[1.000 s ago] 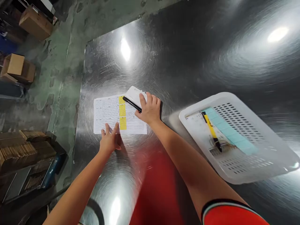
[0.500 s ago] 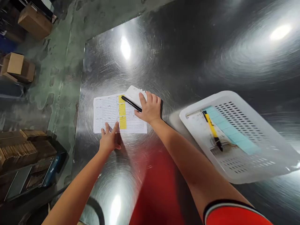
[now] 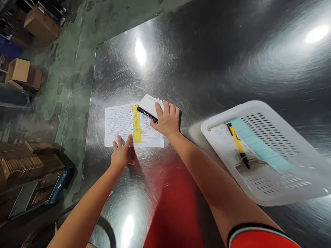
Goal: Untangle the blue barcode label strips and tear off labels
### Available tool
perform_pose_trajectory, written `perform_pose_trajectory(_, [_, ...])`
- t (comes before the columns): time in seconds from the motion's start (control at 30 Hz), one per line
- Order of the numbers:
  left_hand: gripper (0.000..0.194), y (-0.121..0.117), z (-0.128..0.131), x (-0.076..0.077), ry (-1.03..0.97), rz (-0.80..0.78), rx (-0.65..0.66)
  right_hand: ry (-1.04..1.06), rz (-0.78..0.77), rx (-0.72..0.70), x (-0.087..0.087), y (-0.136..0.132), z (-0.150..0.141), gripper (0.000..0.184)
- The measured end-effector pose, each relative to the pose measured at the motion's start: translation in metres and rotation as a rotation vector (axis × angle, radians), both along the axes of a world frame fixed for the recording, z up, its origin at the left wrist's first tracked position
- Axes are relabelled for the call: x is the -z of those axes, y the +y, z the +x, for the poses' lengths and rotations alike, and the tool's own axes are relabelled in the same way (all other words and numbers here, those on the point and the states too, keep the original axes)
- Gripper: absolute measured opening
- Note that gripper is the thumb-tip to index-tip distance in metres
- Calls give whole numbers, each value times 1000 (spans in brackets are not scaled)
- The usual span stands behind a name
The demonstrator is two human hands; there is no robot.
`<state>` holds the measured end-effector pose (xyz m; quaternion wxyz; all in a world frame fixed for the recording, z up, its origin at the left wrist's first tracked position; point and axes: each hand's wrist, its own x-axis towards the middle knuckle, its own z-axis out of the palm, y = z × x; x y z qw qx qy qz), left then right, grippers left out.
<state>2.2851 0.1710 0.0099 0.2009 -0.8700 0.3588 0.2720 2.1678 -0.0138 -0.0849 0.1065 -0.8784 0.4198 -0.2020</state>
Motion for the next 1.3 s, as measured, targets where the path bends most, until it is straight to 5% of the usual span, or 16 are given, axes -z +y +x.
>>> perform_pose_trajectory(0.43, [129, -1, 0, -1, 5, 15, 0, 39, 24, -13, -2, 0, -2, 80])
perform_pose_trajectory(1.3, [133, -1, -1, 4, 9, 3, -8, 14, 17, -41, 0, -3, -1, 70])
